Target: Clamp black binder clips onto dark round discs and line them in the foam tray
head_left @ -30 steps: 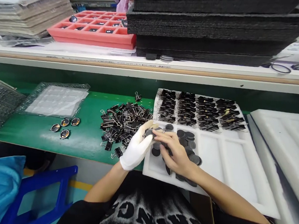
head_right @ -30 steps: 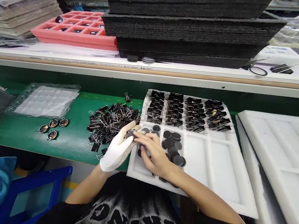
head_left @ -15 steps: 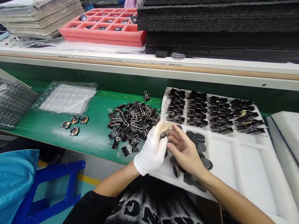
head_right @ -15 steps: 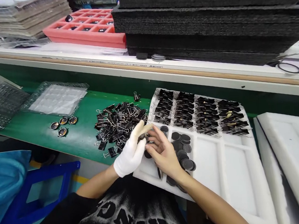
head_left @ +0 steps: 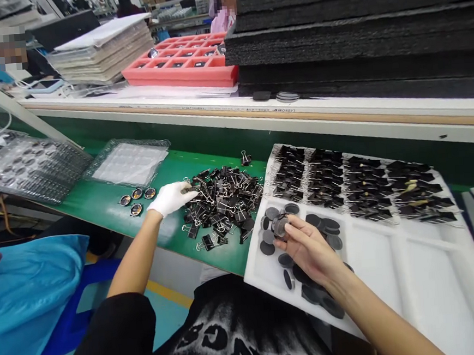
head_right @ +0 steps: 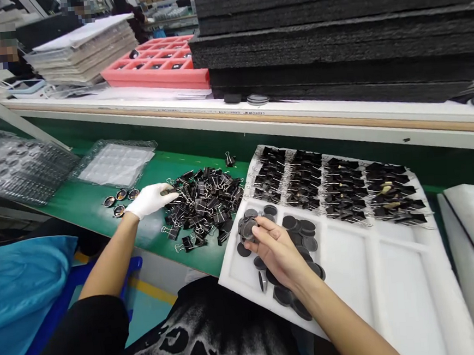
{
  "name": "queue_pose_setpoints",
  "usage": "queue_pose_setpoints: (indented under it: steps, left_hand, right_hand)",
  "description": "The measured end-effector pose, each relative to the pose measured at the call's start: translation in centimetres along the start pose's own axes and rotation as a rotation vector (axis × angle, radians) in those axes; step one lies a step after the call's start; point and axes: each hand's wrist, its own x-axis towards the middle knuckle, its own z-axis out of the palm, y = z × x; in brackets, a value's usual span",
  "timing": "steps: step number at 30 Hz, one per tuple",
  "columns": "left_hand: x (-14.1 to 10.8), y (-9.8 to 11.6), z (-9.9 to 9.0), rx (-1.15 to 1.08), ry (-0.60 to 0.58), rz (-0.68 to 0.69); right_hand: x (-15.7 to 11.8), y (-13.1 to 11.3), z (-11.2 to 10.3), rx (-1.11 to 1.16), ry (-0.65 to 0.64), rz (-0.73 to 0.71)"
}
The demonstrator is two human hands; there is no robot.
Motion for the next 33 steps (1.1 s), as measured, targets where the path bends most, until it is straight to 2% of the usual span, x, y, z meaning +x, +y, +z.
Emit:
queue_pose_setpoints:
  steps: [2,4,8,11,13,15,17,20,22,23,26,30,33]
  left_hand:
    - [0.7,-0.8,-0.1,-0.061,-0.058,0.024]
    - [0.9,-1.1,-0.5,-0.087,-0.032,0.039]
    - [1.4,-0.4,-1.9,-0.145,0.154,0.119]
    - [2.1,1.9,-2.3,-0.243,0.281,0.106]
    - [2.4,4.4,-2.0,-0.287,0.304,0.103]
    - [2.2,7.4,-1.5,-0.309,0.309,0.183]
    - [1.3,10.8,-1.0,-0.322,0.231,0.327]
    - [-0.5,15.6,-0.3,-0.381,-0.082,0.507]
    - [-1.5,18.3,0.2,-0.414,-0.253,0.515]
    - [-1.9,19.3,0.6,-0.425,-0.301,0.494]
    - [-2.6,21.4,1.7,-0.508,-0.29,0.442]
    - [-3.1,21.7,3.0,-0.714,-0.095,0.433]
    - [-3.8,21.2,3.1,-0.51,-0.146,0.425]
  right_hand:
    - [0.0,0.0,-0.1,0.005,-0.003,-0.002]
    - [0.0,0.0,-0.2,0.01,-0.001,-0.016]
    - [0.0,-0.1,-0.2,0.004,-0.012,-0.046]
    - [0.1,-0.2,0.0,-0.067,-0.065,-0.076]
    - [0.1,-0.2,0.0,-0.145,-0.121,-0.102]
    - [0.0,-0.4,-0.1,-0.235,-0.166,-0.155]
    - [-0.2,-0.6,-0.2,-0.343,-0.196,-0.234]
    - [-0.5,-1.2,-0.3,-0.459,-0.233,-0.32]
    - [-0.7,-1.5,-0.2,-0.467,-0.259,-0.334]
    - [-0.7,-1.7,-0.2,-0.457,-0.264,-0.343]
    - [-0.8,-2.0,-0.4,-0.416,-0.209,-0.413]
    - [-0.8,-2.5,-1.0,-0.309,-0.1,-0.457]
    - [-0.9,-2.9,-1.4,-0.223,-0.056,-0.425]
